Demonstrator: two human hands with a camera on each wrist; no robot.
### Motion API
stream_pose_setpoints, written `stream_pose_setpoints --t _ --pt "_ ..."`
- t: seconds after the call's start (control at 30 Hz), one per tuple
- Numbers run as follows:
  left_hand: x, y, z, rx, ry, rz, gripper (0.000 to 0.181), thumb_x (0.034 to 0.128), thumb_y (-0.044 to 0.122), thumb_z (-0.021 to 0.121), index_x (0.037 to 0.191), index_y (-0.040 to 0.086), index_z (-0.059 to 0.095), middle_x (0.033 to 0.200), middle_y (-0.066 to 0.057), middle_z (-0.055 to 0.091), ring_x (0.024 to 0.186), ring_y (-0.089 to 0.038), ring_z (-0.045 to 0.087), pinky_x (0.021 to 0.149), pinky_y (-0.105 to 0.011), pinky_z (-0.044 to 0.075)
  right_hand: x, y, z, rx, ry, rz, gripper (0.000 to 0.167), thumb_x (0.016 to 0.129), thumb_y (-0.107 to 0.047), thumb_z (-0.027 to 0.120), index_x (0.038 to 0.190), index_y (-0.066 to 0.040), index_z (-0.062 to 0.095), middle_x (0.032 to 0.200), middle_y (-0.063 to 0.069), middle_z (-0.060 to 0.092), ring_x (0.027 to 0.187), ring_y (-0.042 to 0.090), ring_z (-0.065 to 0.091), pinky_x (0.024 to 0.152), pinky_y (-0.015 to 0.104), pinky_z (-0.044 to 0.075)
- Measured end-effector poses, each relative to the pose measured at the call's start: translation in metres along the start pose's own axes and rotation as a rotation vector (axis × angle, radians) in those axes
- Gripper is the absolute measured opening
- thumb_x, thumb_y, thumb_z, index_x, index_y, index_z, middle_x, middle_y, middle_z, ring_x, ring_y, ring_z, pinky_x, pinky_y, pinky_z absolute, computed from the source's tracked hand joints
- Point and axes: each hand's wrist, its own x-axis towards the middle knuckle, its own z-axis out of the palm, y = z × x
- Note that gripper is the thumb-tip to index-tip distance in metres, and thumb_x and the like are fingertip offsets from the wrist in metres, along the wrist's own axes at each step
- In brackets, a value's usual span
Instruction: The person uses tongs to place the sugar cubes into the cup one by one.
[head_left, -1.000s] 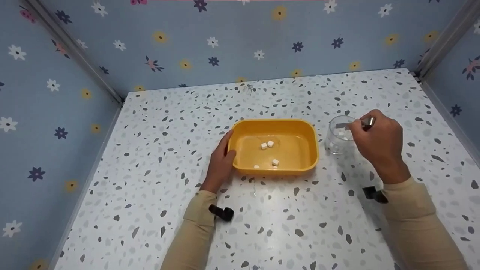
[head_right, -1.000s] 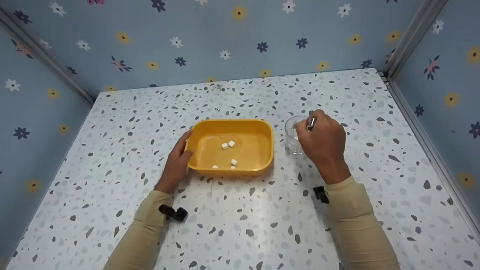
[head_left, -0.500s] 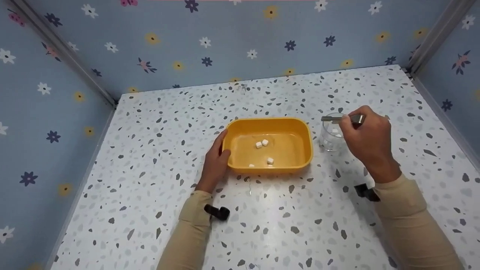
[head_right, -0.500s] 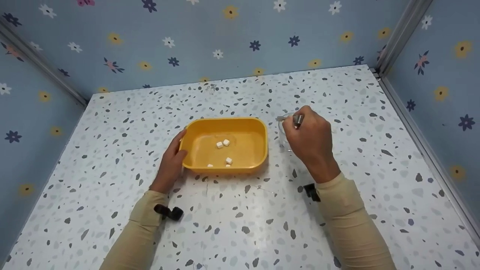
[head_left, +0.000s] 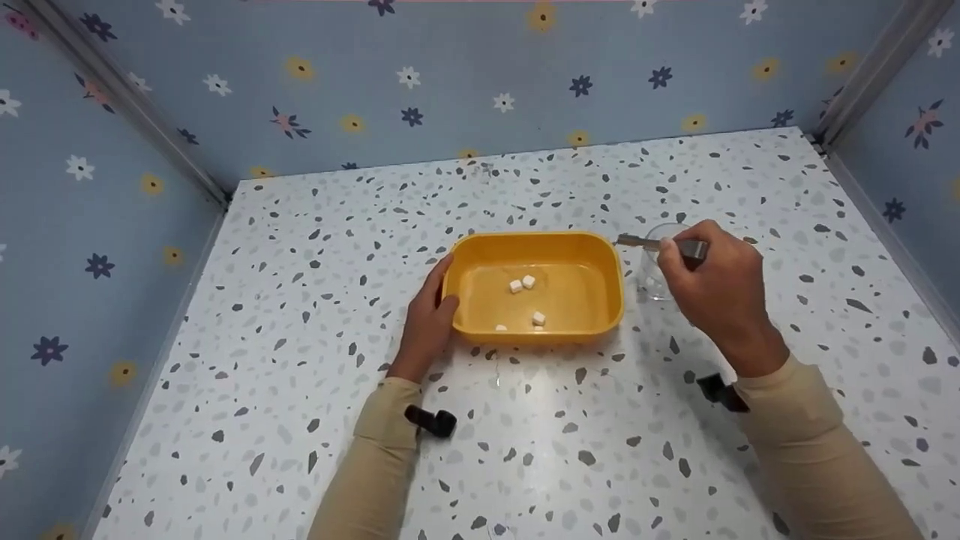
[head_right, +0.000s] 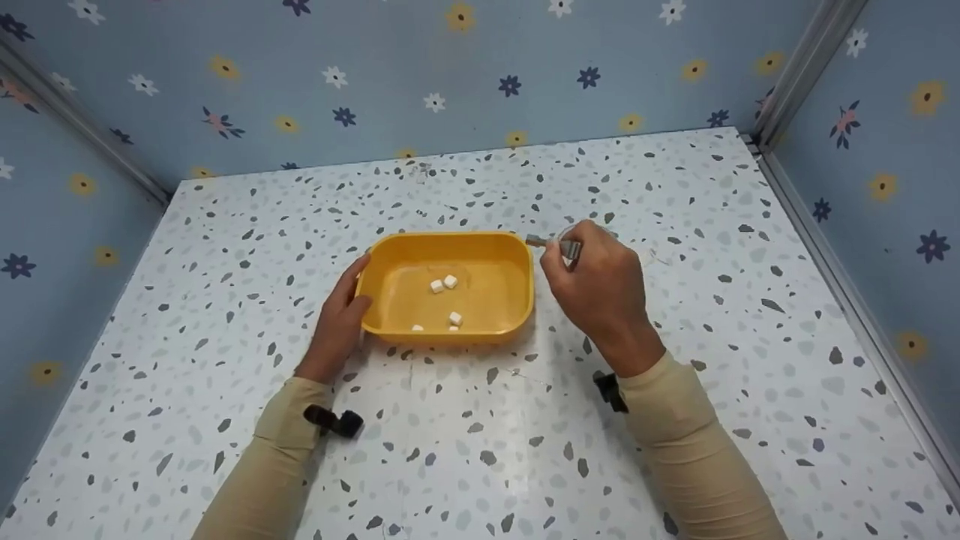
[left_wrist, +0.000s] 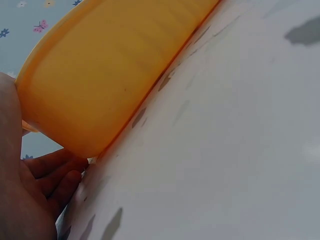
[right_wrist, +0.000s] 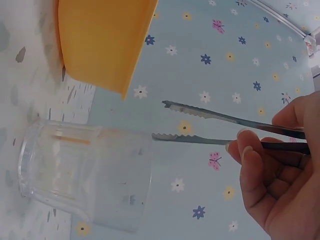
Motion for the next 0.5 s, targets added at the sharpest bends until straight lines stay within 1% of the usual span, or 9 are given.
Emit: stream_pose_setpoints --t 0.1,0.17,0.23,0.3,0.4,0.5 --pt "0.0 0.001 0.0 0.0 0.001 0.002 0.061 0.098 0.019 0.046 0.154 0.039 0.036 0.155 0.014 0.039 0.13 -0.009 0.046 0.11 -0.034 0.037 -0.002 -0.005 -0.002 0.024 -0.005 -0.031 0.013 0.09 -0.011 0.068 0.085 0.002 0.066 0.069 0.01 0.066 0.055 0.015 0.054 0.056 0.014 0.037" --pt "0.001 0.001 0.001 0.001 0.003 0.008 0.061 0.0982 0.018 0.046 0.155 0.039 0.035 0.155 0.013 0.039 0.13 -0.009 0.046 0.11 -0.034 0.037 -0.003 -0.008 -0.002 0.037 -0.014 -0.049 0.012 0.09 -0.01 0.068 0.086 0.001 0.066 0.069 0.009 0.066 0.055 0.014 0.054 0.056 0.011 0.037" --pt "0.0 0.001 0.001 0.002 0.0 0.009 0.061 0.0982 0.018 0.046 0.155 0.039 0.035 0.155 0.013 0.039 0.131 -0.009 0.046 0.11 -0.034 0.037 -0.004 -0.011 -0.001 0.044 -0.03 -0.061 0.011 0.09 -0.01 0.068 0.086 0.0 0.066 0.07 0.008 0.067 0.056 0.013 0.056 0.057 0.008 0.037" --pt "0.0 0.001 0.002 0.007 -0.004 0.004 0.061 0.0981 0.019 0.046 0.155 0.039 0.035 0.155 0.013 0.038 0.132 -0.01 0.045 0.111 -0.035 0.037 -0.006 -0.012 0.0 0.044 -0.046 -0.065 0.011 0.09 -0.009 0.068 0.086 0.0 0.065 0.07 0.007 0.067 0.056 0.013 0.058 0.056 0.009 0.038" --pt "-0.001 0.001 0.002 0.013 -0.003 -0.009 0.061 0.0976 0.019 0.046 0.154 0.039 0.035 0.155 0.014 0.038 0.133 -0.009 0.044 0.111 -0.034 0.036 -0.008 -0.014 0.002 0.041 -0.065 -0.065 0.011 0.09 -0.01 0.069 0.085 0.0 0.065 0.071 0.007 0.067 0.058 0.013 0.059 0.056 0.014 0.043" --pt "-0.001 0.001 0.001 0.015 -0.003 -0.011 0.062 0.0975 0.02 0.047 0.154 0.04 0.035 0.155 0.014 0.038 0.133 -0.009 0.044 0.111 -0.035 0.036 -0.01 -0.017 0.004 0.051 -0.067 -0.076 0.012 0.09 -0.011 0.069 0.085 0.0 0.065 0.072 0.007 0.067 0.059 0.013 0.059 0.054 0.023 0.048"
